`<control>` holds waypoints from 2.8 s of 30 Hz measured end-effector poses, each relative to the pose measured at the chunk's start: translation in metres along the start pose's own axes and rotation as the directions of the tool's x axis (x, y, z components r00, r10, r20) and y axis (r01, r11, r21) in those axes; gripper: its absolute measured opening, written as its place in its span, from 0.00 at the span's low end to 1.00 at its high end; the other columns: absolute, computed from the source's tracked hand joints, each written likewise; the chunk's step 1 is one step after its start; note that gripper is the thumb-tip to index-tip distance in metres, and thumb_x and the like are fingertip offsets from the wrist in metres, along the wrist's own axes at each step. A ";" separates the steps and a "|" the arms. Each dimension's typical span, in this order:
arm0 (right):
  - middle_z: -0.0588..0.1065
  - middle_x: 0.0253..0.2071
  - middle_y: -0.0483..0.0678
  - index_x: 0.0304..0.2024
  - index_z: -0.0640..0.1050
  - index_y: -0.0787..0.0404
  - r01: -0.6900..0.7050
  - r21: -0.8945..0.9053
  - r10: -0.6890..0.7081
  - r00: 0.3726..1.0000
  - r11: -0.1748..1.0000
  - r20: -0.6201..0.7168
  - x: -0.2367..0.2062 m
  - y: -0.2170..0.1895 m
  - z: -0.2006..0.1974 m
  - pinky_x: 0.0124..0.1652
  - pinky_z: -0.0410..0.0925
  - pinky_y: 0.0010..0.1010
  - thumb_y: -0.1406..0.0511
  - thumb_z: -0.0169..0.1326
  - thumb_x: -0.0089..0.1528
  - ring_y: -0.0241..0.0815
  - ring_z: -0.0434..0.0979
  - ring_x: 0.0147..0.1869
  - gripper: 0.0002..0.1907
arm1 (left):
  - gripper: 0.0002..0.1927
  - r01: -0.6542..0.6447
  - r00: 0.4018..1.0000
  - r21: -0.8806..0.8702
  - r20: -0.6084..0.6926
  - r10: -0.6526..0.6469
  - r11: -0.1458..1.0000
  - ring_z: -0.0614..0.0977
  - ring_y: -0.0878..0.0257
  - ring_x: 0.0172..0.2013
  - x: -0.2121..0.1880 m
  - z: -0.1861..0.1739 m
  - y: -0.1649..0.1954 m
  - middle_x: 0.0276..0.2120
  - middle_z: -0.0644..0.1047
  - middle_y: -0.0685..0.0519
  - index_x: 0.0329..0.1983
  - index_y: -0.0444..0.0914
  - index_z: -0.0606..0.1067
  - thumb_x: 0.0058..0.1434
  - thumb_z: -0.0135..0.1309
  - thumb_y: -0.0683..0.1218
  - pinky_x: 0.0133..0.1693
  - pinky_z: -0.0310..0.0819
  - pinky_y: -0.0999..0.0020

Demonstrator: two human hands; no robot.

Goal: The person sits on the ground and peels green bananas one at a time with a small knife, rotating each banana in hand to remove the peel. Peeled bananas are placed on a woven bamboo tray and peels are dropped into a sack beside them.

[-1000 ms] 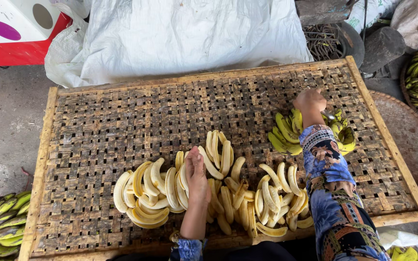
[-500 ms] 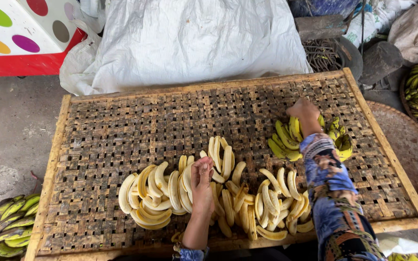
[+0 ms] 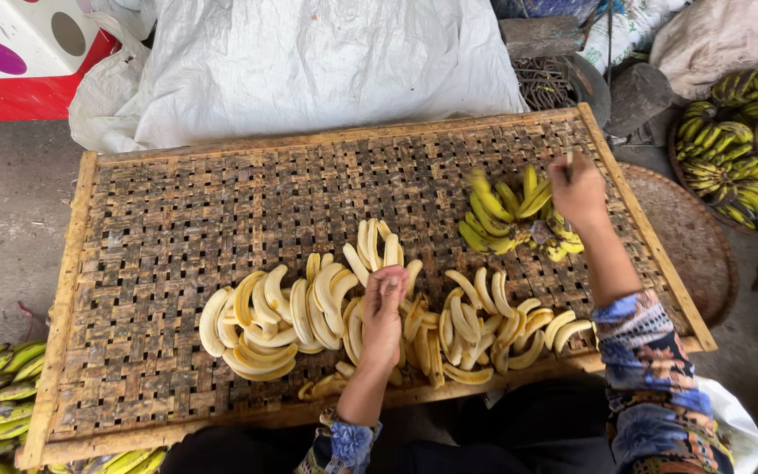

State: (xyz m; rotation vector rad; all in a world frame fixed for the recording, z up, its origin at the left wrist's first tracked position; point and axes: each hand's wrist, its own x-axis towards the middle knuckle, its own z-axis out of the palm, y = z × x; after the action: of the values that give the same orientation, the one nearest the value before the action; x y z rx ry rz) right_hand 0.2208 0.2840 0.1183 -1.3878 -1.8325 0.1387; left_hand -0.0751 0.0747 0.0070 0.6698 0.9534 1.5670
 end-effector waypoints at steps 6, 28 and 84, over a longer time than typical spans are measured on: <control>0.79 0.44 0.57 0.50 0.79 0.64 -0.087 -0.067 0.091 0.994 0.994 0.057 -0.038 -0.020 -0.045 0.47 0.73 0.42 0.56 0.59 0.68 0.50 0.80 0.46 0.18 | 0.11 0.034 0.983 0.019 0.182 -0.037 0.999 0.77 0.60 0.59 -0.024 0.027 -0.009 0.52 0.76 0.51 0.52 0.38 0.71 0.72 0.49 0.48 0.64 0.67 0.63; 0.77 0.37 0.55 0.67 0.69 0.54 -0.598 0.458 0.287 0.761 0.658 0.582 -0.071 -0.081 -0.020 0.27 0.61 0.38 0.65 0.69 0.60 0.47 0.65 0.31 0.35 | 0.19 0.077 0.980 0.180 0.167 -0.108 0.981 0.77 0.60 0.57 -0.043 0.013 0.006 0.53 0.76 0.50 0.59 0.38 0.68 0.74 0.42 0.54 0.56 0.73 0.64; 0.66 0.29 0.42 0.53 0.63 0.49 -0.429 0.873 0.245 0.895 0.232 0.374 -0.221 -0.119 -0.007 0.27 0.57 0.24 0.47 0.45 0.72 0.33 0.61 0.27 0.17 | 0.25 -0.160 0.986 -0.664 -0.076 0.147 0.730 0.79 0.54 0.51 -0.042 0.001 0.044 0.54 0.76 0.48 0.68 0.47 0.61 0.71 0.46 0.57 0.54 0.79 0.55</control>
State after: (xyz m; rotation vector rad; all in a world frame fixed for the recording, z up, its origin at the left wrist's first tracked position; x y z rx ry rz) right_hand 0.1494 0.0485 0.0686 -0.8122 -1.0550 1.4007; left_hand -0.0883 0.0323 0.0477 0.2142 0.2822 1.9104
